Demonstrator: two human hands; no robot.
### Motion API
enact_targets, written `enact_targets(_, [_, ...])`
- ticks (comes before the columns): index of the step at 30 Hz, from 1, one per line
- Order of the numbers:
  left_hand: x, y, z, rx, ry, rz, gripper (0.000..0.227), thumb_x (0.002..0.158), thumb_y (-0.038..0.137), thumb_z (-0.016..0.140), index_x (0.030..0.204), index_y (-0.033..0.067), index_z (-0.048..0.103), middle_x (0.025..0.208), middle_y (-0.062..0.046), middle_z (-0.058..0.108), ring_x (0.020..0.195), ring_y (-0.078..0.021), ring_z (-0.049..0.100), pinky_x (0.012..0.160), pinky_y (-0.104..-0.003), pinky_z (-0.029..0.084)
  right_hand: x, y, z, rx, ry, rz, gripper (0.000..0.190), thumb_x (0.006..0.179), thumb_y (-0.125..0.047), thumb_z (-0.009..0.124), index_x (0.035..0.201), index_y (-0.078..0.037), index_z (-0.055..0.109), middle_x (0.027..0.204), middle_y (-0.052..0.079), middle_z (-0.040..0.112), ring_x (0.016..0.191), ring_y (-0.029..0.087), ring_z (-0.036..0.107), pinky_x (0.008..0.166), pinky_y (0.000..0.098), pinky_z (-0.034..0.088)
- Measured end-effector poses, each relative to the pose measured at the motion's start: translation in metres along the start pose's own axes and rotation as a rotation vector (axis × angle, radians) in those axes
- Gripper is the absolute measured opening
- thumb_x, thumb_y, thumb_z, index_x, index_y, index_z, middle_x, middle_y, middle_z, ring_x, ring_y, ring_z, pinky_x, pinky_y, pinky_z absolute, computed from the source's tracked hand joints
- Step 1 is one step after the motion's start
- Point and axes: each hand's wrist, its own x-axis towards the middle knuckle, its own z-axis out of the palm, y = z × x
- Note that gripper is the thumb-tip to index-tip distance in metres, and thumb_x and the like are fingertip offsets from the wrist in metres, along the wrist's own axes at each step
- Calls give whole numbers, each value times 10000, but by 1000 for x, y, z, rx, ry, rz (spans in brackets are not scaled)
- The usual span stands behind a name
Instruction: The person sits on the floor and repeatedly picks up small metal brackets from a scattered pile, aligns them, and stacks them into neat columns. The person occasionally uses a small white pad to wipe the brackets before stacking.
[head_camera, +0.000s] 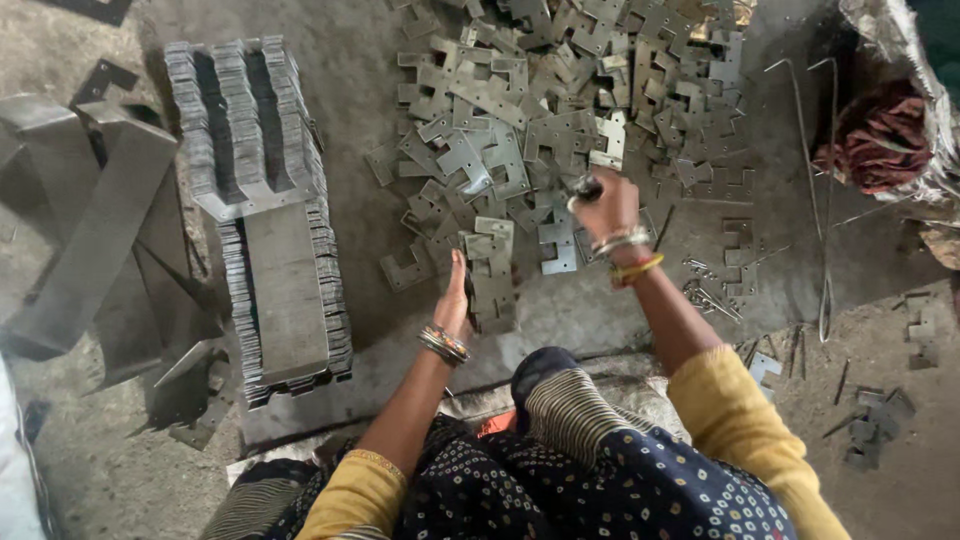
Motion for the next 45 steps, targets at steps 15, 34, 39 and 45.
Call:
enact_targets(15, [-17,13,11,35,311,-96,974,808,844,339,1566,231,341,1407,-19,593,1257,-245,613,1091,-531,444,-43,11,38,-230,-108,149,728,737,-383,889,1273,-54,522,1016,249,716,913,417,690,754,498,566])
enact_targets(34, [-27,23,18,67,36,-134,991,885,885,262,1225,69,711,986,-122,768,828,-252,740,773,-417,608,-31,14,2,-295,-155,-465,590,851,-133,601,1418,-7,498,1398,213,552,1223,437,585,909,477,546])
enact_targets(39, [-39,33,33,120,155,-167,1004,835,872,229,1243,89,707,1055,-101,783,895,-236,764,808,-417,623,-53,29,14,-372,-134,-431,492,946,-94,504,1433,-26,510,1478,209,527,1252,395,600,903,477,560])
enact_targets(45, [-41,24,32,60,89,-124,1012,853,874,282,1234,30,691,1064,-135,773,904,-260,762,831,-423,626,-60,27,9,-497,-272,-231,362,934,-164,556,1281,-64,580,1248,170,645,1139,373,645,890,503,568])
